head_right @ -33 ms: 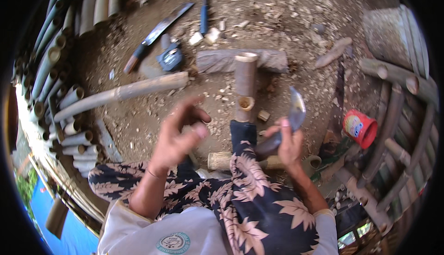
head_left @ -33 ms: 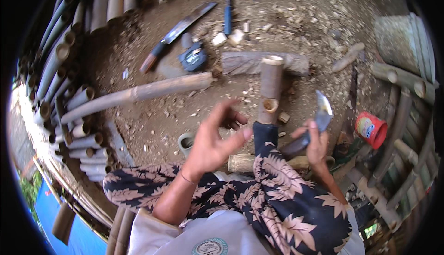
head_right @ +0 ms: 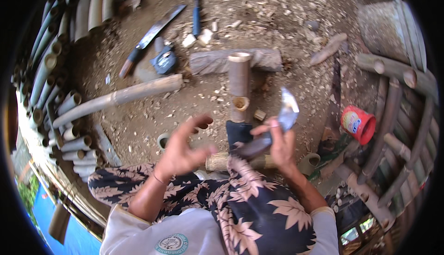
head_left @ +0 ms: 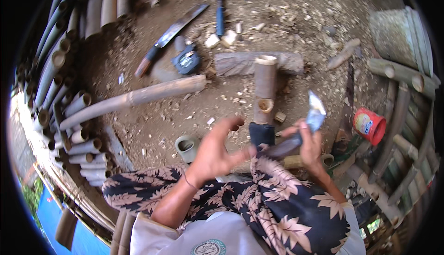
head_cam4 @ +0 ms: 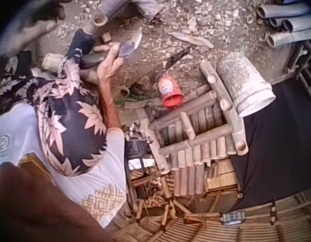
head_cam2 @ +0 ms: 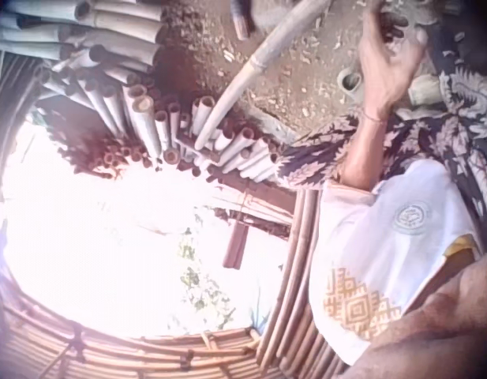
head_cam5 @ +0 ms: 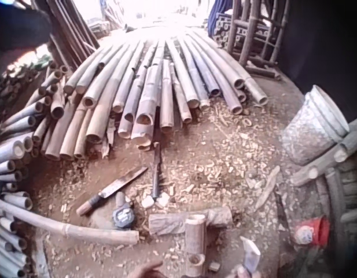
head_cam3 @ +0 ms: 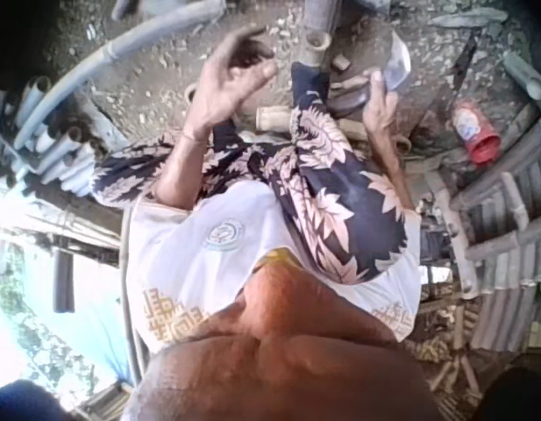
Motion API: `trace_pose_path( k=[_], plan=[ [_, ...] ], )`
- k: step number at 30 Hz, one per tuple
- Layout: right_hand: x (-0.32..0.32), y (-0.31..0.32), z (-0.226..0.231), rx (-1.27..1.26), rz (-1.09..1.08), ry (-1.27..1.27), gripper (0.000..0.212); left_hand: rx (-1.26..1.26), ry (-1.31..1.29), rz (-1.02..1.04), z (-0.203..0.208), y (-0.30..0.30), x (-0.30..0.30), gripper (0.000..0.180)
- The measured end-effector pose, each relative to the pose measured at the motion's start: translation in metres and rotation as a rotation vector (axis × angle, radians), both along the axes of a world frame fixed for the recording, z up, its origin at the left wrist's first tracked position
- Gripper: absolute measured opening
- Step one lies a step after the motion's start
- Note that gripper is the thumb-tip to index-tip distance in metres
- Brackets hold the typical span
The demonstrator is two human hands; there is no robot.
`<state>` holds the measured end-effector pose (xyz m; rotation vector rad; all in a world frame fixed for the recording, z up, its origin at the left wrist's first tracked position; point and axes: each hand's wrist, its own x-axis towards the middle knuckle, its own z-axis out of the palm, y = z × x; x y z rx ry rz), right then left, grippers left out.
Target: The person shapes bamboo poles with a machete and a hand saw, creates joints by carving holes, and fits poles together by tapping with a hammer.
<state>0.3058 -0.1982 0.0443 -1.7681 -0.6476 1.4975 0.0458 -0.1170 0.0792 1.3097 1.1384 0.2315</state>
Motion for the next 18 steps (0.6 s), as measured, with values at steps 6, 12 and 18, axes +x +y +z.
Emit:
trace_pose_path(
  k=[6, 12, 18],
  plan=[
    [-0.039, -0.003, -0.018, -0.314, 0.132, 0.411, 0.03, 0.04, 0.278, -0.308, -0.033, -0.066, 0.016, 0.058],
    [-0.077, 0.033, -0.058, -0.536, 0.156, 0.446, 0.045, -0.149, 0.491, -0.01, -0.074, -0.071, 0.003, 0.033],
    [-0.073, 0.044, -0.059, -0.323, -0.234, 0.86, 0.04, 0.192, 0.593, -0.39, -0.045, 0.022, 0.004, 0.032]
  ],
)
